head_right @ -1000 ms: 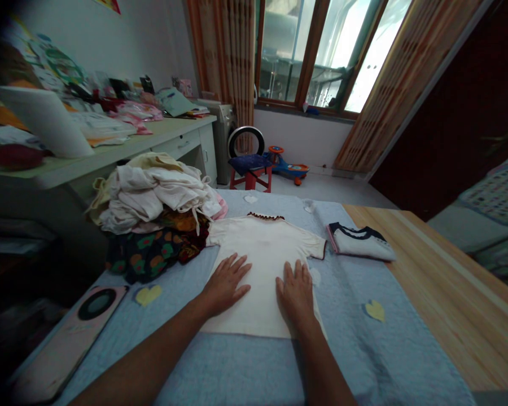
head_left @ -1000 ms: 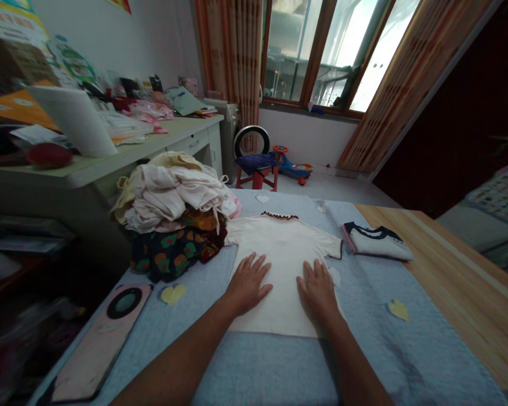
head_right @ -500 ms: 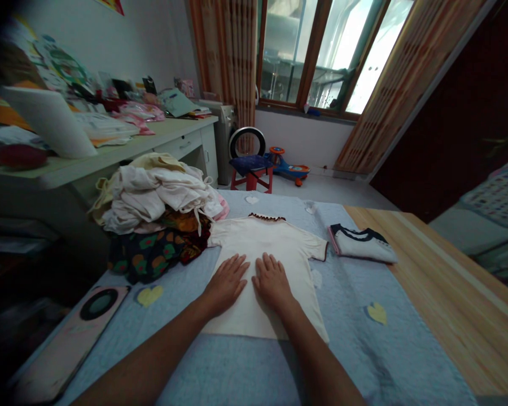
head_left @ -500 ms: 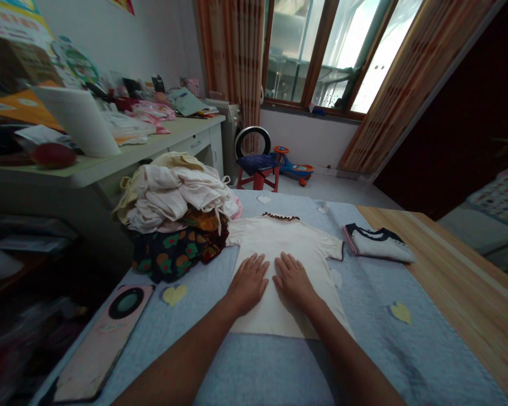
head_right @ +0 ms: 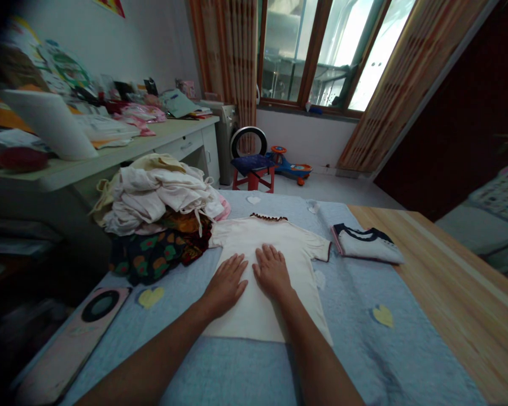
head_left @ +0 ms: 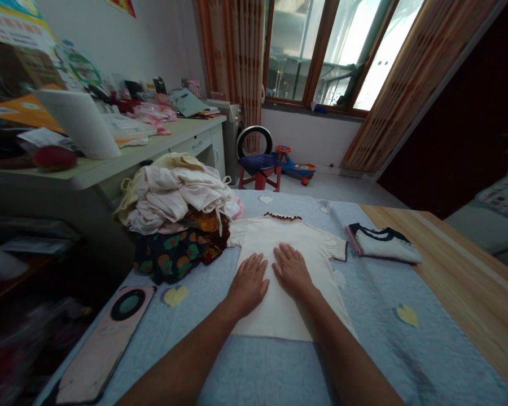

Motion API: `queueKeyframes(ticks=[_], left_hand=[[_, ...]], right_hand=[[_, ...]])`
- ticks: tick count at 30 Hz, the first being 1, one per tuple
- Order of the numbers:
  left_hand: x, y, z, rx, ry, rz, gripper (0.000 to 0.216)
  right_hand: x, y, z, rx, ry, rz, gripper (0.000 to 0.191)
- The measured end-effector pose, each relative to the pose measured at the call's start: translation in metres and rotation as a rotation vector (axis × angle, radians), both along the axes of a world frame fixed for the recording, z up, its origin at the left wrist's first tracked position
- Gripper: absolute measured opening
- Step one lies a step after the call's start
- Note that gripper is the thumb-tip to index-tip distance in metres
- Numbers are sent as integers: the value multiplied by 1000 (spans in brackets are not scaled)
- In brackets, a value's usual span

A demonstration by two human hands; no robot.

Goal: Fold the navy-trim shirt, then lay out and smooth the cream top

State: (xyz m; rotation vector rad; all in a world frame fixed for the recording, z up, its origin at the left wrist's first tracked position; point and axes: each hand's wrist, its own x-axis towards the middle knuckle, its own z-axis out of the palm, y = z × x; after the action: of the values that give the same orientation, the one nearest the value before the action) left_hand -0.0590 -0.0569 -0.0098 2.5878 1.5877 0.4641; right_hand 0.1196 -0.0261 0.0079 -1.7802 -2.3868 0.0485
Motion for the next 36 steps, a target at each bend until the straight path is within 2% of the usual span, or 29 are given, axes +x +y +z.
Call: queueKeyframes(ticks=[4, 8, 13, 21, 27, 36], left_hand=[[0, 0, 5, -27, 10, -1, 50], [0, -1, 7, -35, 9, -1, 49], [-1, 0, 3, -10, 10, -4, 49], [1, -1, 2, 7, 33, 11, 50], [0, -1, 2, 16, 35, 10, 49], [0, -1, 2, 9, 42, 14, 50]], right_hand=[[-1, 6, 7, -1, -12, -5, 48], [-9, 11, 17, -18, -45, -55, 39], [-16, 7, 15, 83, -8, -114, 32], [-13, 11, 2, 82, 40, -100, 40], [-11, 16, -7, 2, 28, -107, 51], [-8, 24, -1, -24, 12, -107, 54]])
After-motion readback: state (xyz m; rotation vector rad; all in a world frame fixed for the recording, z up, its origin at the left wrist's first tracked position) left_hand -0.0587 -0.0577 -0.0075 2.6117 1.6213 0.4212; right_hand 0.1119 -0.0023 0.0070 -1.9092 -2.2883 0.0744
